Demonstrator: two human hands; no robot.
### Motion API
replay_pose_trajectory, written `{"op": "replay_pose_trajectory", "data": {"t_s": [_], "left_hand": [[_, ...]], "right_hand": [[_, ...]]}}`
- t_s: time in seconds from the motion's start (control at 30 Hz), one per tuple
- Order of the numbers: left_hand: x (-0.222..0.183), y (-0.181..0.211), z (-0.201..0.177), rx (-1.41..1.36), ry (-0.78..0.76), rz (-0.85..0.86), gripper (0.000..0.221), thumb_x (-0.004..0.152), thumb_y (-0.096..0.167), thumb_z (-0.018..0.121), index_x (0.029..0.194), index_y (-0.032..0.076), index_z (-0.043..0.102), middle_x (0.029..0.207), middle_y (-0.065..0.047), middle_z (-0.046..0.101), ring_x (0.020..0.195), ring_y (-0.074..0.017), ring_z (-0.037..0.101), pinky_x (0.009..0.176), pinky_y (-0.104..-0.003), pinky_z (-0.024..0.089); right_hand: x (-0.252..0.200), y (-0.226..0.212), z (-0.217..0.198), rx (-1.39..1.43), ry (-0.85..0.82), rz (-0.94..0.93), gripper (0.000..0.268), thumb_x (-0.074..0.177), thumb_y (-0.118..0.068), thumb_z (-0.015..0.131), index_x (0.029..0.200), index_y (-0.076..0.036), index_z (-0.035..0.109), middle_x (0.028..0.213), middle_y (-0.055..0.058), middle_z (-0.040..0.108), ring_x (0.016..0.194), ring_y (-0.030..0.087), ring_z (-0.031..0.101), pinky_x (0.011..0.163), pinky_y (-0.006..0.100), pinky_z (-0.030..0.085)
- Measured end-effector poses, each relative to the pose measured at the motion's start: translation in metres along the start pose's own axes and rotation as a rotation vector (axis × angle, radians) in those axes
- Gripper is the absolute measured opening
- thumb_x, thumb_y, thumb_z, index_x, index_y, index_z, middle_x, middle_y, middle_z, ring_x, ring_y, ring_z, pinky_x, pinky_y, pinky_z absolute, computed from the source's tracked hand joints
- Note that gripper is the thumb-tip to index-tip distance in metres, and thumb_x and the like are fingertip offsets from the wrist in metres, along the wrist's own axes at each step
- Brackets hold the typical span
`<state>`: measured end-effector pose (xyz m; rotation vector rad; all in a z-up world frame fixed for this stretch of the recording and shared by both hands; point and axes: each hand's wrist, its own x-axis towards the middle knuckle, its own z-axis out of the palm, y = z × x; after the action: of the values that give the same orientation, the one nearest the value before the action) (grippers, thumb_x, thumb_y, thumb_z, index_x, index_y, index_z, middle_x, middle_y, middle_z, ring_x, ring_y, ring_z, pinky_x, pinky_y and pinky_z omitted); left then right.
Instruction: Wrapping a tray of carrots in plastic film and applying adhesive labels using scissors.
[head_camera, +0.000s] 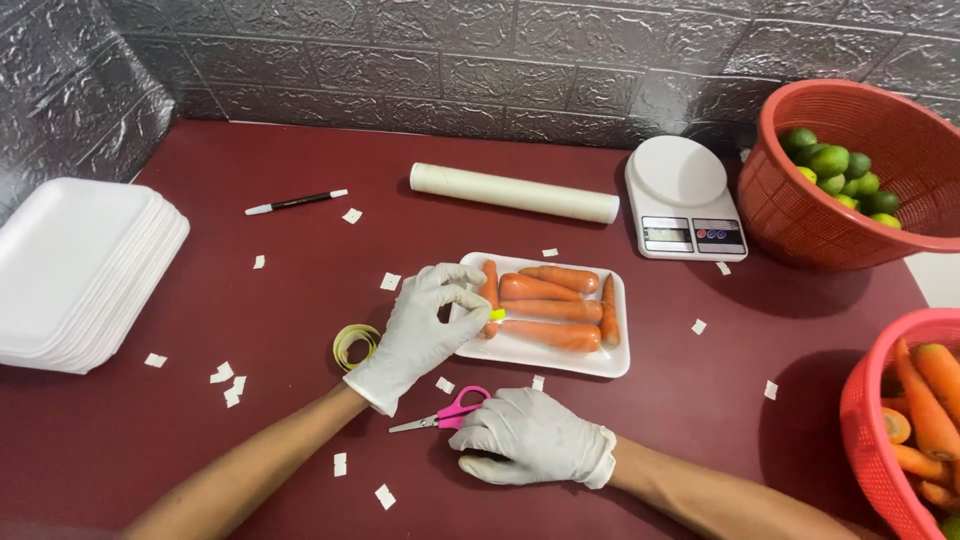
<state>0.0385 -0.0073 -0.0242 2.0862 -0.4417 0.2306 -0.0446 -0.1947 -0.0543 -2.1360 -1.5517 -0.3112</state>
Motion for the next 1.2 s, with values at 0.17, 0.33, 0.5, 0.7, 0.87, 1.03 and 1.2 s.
{"op": "replay_pose_trajectory", "data": {"t_s": [0.17, 0.33, 0.5, 0.7, 0.87, 1.03, 1.2], "left_hand": [[0.019, 0.032, 0.008, 0.040, -0.069, -0.098, 0.021, 0.075, 0.028, 0.068, 0.055, 0.025, 0.074, 0.117, 0.013, 0.073, 0.098, -0.0097, 0.060, 0.093, -0.029, 0.042], [0.033, 0.032, 0.037, 0.202, -0.093, -0.021, 0.024, 0.076, 0.029, 0.060, 0.055, 0.024, 0.070, 0.112, 0.017, 0.073, 0.110, -0.0098, 0.058, 0.104, -0.036, 0.029], [0.046, 0.028, 0.051, 0.313, -0.058, -0.054, 0.037, 0.078, 0.026, 0.048, 0.081, 0.023, 0.084, 0.109, 0.015, 0.074, 0.109, -0.0140, 0.057, 0.100, -0.035, 0.031], [0.045, 0.042, 0.044, 0.293, -0.199, -0.224, 0.028, 0.075, 0.025, 0.052, 0.066, 0.025, 0.079, 0.120, 0.018, 0.071, 0.117, -0.0118, 0.049, 0.105, -0.032, 0.028], [0.048, 0.034, 0.047, 0.405, -0.178, -0.117, 0.024, 0.071, 0.027, 0.055, 0.063, 0.027, 0.078, 0.116, 0.016, 0.071, 0.113, -0.0136, 0.051, 0.102, -0.036, 0.028], [0.049, 0.026, 0.048, 0.456, -0.129, -0.070, 0.020, 0.070, 0.030, 0.058, 0.053, 0.025, 0.069, 0.112, 0.016, 0.071, 0.110, -0.0145, 0.054, 0.098, -0.037, 0.030], [0.057, 0.034, 0.040, 0.432, -0.218, -0.165, 0.018, 0.067, 0.039, 0.072, 0.050, 0.035, 0.072, 0.118, 0.016, 0.071, 0.115, -0.0135, 0.051, 0.101, -0.038, 0.027]], "right_hand": [[0.000, 0.000, 0.002, -0.015, 0.024, -0.032, 0.011, 0.098, -0.023, 0.066, 0.104, -0.014, 0.065, 0.088, 0.000, 0.068, 0.057, 0.025, 0.052, 0.054, 0.037, 0.042], [-0.001, 0.001, 0.004, -0.031, 0.027, -0.037, 0.011, 0.097, -0.022, 0.067, 0.103, -0.013, 0.065, 0.083, 0.001, 0.066, 0.055, 0.025, 0.051, 0.053, 0.037, 0.042], [-0.001, 0.002, 0.004, -0.025, -0.018, -0.032, 0.014, 0.098, -0.026, 0.065, 0.103, -0.013, 0.065, 0.081, 0.003, 0.066, 0.053, 0.028, 0.051, 0.050, 0.040, 0.041], [-0.005, 0.003, 0.007, -0.019, 0.047, -0.045, 0.013, 0.099, -0.026, 0.066, 0.104, -0.014, 0.065, 0.084, 0.001, 0.065, 0.056, 0.027, 0.051, 0.054, 0.038, 0.043], [-0.005, 0.003, 0.007, -0.018, 0.035, -0.036, 0.011, 0.099, -0.027, 0.065, 0.102, -0.016, 0.063, 0.085, 0.001, 0.064, 0.057, 0.026, 0.051, 0.054, 0.038, 0.043], [-0.005, 0.002, 0.005, -0.005, 0.040, -0.041, 0.011, 0.100, -0.026, 0.064, 0.103, -0.015, 0.064, 0.085, 0.000, 0.065, 0.057, 0.026, 0.051, 0.055, 0.037, 0.043], [-0.004, 0.002, 0.004, -0.009, 0.041, -0.034, 0.011, 0.099, -0.026, 0.065, 0.103, -0.016, 0.064, 0.085, 0.000, 0.064, 0.057, 0.026, 0.051, 0.055, 0.038, 0.044]]}}
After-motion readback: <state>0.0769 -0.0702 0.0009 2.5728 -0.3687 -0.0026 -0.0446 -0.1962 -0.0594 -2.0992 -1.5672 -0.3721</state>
